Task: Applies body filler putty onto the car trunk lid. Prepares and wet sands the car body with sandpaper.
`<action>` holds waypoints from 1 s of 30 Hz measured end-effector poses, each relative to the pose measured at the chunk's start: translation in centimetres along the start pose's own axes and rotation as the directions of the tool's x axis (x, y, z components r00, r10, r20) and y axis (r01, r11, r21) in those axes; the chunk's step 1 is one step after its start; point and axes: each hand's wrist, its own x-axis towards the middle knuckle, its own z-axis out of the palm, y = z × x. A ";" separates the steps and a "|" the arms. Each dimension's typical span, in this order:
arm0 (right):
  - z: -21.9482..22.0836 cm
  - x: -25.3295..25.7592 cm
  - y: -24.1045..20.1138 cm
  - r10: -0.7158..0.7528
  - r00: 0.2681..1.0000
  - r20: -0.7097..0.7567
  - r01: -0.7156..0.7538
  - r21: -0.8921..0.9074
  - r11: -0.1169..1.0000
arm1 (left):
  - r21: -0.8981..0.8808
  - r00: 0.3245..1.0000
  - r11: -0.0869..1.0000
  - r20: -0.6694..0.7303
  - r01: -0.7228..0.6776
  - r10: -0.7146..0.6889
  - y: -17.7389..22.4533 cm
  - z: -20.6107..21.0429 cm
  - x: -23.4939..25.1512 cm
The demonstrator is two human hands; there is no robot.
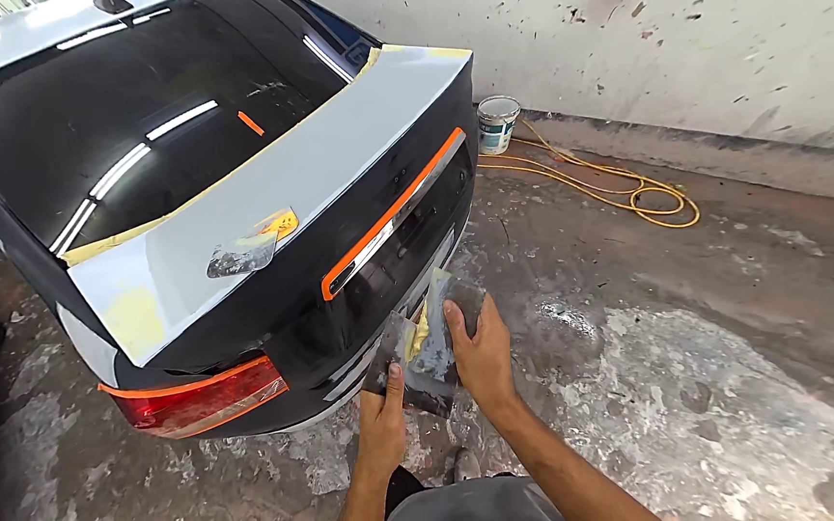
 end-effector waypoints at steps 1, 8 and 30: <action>0.0 -0.9 0.3 0.000 1.000 0.017 0.000 -0.012 1.000 | 0.013 1.000 1.000 -0.011 -0.014 0.014 0.2 -0.2 0.5; 0.1 0.1 0.1 0.044 0.999 -0.026 -0.042 0.052 0.998 | 0.067 0.999 0.998 0.038 -0.004 0.002 1.0 0.1 0.2; 1.3 -1.2 0.6 0.071 0.994 -0.088 -0.059 0.131 0.990 | 0.159 0.992 0.987 0.123 -0.015 -0.005 2.4 -1.1 0.9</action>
